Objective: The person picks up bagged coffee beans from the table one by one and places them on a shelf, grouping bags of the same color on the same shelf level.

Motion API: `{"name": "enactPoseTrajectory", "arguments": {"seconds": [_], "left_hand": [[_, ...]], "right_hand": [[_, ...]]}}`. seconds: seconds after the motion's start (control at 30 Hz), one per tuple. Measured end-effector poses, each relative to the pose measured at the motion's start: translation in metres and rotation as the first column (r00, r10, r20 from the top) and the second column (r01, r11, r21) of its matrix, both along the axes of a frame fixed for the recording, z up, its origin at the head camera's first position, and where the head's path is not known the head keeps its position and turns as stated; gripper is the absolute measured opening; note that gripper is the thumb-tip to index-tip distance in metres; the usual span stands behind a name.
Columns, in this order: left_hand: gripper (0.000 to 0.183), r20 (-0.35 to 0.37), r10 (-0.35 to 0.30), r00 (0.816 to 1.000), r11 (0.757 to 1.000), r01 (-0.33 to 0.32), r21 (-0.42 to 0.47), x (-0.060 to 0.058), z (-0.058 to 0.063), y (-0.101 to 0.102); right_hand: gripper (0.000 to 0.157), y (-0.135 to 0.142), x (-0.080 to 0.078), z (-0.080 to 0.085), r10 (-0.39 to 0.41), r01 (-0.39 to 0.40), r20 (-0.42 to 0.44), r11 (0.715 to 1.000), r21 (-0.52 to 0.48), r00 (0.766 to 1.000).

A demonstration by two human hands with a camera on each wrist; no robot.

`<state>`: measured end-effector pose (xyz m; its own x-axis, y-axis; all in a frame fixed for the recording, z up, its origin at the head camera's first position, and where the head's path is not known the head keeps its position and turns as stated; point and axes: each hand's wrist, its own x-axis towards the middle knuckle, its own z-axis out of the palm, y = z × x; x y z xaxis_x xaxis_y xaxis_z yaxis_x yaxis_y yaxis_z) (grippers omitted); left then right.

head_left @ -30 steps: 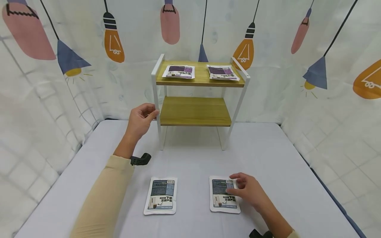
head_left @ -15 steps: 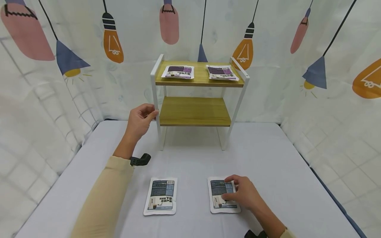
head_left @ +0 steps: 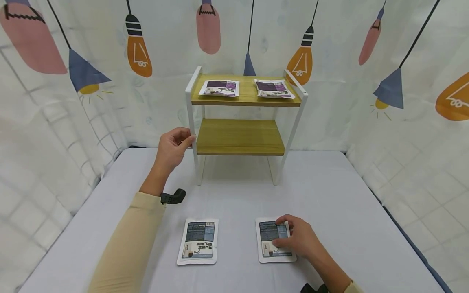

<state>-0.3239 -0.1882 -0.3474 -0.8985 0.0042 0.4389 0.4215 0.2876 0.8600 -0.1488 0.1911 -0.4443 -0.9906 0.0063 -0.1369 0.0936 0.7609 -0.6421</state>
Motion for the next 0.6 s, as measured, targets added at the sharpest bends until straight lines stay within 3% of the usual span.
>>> {"name": "enactPoseTrajectory", "arguments": {"seconds": [0.6], "left_hand": [[0.031, -0.016, -0.004, 1.0, 1.0, 0.004, 0.008, 0.002, 0.0006, 0.0007]], "right_hand": [[0.045, 0.0066, -0.003, -0.0032, -0.001, 0.001, 0.009, 0.998, -0.064, 1.0]]}}
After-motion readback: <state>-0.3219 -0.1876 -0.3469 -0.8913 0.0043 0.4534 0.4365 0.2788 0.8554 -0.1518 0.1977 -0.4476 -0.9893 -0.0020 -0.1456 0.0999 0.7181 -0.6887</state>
